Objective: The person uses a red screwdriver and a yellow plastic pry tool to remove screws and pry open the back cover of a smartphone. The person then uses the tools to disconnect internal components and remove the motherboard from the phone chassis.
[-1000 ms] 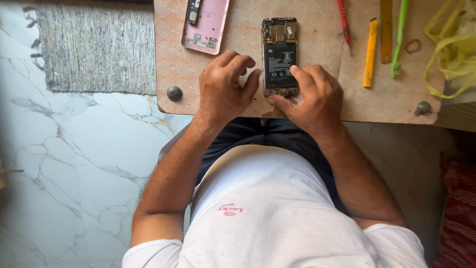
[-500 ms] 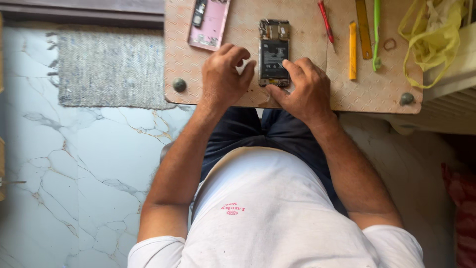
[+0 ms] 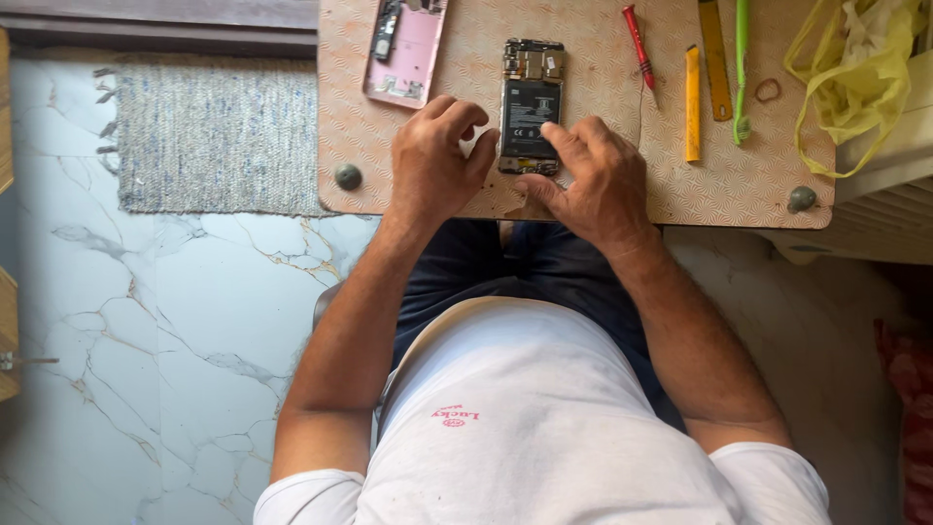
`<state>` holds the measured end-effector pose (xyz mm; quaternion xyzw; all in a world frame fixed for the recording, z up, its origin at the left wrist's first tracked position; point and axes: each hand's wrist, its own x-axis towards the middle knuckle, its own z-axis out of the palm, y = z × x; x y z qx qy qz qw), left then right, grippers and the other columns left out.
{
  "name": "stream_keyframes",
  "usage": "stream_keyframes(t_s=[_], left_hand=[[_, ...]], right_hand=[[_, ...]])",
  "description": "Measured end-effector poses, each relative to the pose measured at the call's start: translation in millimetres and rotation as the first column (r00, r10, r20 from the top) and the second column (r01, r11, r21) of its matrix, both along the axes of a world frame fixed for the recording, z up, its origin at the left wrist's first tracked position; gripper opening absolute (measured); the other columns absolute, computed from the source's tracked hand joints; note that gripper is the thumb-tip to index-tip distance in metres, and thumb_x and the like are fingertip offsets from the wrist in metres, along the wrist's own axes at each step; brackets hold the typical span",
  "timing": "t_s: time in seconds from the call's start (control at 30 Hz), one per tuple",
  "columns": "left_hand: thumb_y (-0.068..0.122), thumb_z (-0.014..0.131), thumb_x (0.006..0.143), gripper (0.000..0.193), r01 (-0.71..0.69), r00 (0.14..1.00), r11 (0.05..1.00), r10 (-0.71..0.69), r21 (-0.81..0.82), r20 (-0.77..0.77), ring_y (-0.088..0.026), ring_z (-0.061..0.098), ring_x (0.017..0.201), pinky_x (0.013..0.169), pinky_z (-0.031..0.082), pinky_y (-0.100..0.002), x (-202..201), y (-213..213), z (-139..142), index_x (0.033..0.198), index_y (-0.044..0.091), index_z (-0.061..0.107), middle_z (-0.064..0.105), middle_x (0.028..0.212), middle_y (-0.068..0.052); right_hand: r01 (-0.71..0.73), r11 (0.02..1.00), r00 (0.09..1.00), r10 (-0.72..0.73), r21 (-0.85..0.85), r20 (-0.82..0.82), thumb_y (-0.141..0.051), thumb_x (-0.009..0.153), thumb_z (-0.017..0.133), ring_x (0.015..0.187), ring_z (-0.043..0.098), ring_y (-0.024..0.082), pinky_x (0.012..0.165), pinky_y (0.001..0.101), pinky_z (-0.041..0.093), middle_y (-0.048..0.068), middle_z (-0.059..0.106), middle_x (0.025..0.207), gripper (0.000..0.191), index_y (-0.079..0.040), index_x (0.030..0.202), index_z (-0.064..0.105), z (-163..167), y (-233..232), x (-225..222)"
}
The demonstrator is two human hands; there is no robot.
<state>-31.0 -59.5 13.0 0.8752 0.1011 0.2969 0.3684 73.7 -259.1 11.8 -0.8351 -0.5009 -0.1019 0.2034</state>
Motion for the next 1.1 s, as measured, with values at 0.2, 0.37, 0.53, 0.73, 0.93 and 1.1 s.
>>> stream_keyframes(t_s=[0.2,0.37,0.53,0.73,0.93,1.1], left_hand=[[0.01,0.082,0.087,0.013,0.036,0.999,0.999,-0.037,-0.028,-0.022,-0.023,0.068,0.071,0.063,0.054,-0.037,14,8,12,0.095,0.007,0.072,0.067,0.085,-0.008],[0.009,0.081,0.088,0.014,0.064,0.995,0.997,-0.066,-0.031,-0.076,-0.025,0.069,0.078,0.067,0.055,-0.038,33,21,12,0.098,0.006,0.072,0.067,0.088,-0.009],[0.006,0.081,0.09,0.014,0.122,0.987,0.991,-0.128,-0.059,-0.096,-0.02,0.063,0.066,0.057,0.05,-0.035,54,31,5,0.086,0.005,0.067,0.061,0.077,-0.007],[0.003,0.083,0.085,0.034,0.075,0.986,0.995,-0.083,-0.061,-0.146,-0.021,0.052,0.056,0.051,0.041,-0.038,74,26,-1,0.069,0.008,0.054,0.05,0.065,-0.005],[0.0,0.08,0.081,0.037,0.033,0.981,0.999,-0.037,-0.025,-0.189,-0.021,0.046,0.051,0.049,0.036,-0.038,90,7,-4,0.064,0.008,0.048,0.045,0.061,-0.005],[0.0,0.079,0.081,0.037,0.029,0.983,1.0,-0.027,0.005,-0.181,-0.019,0.046,0.049,0.048,0.036,-0.037,100,-13,-3,0.063,0.01,0.048,0.044,0.059,-0.003]], right_hand=[[-0.043,0.976,0.982,0.08,0.211,-0.169,-0.025,0.103,0.078,0.089,0.068,0.022,0.076,0.04,0.059,0.009,0.064,0.108,0.03,-0.003,0.122,0.07,7,0,13],[0.093,0.972,0.925,-0.005,0.215,-0.38,-0.003,0.096,0.08,0.084,0.065,0.019,0.062,0.0277,0.057,0.012,0.064,0.108,0.024,0.0,0.118,0.069,5,-20,63],[0.246,0.95,0.9,-0.15,0.191,-0.41,0.002,0.107,0.079,0.089,0.067,0.013,0.063,0.0208,0.056,0.011,0.065,0.11,0.021,0.001,0.125,0.069,21,-61,139],[0.172,0.973,0.887,-0.085,0.154,-0.455,-0.003,0.108,0.082,0.081,0.059,0.01,0.071,0.0217,0.052,0.011,0.061,0.107,0.029,0.006,0.131,0.065,38,-88,198],[0.111,0.973,0.845,0.015,0.203,-0.534,-0.01,0.105,0.083,0.075,0.056,0.013,0.072,0.0231,0.049,0.014,0.061,0.105,0.035,0.007,0.127,0.062,37,-96,229],[-0.043,0.975,0.848,0.151,0.219,-0.508,-0.016,0.1,0.086,0.073,0.064,0.011,0.062,0.0196,0.053,0.012,0.068,0.099,0.035,0.002,0.124,0.068,52,-78,247]])
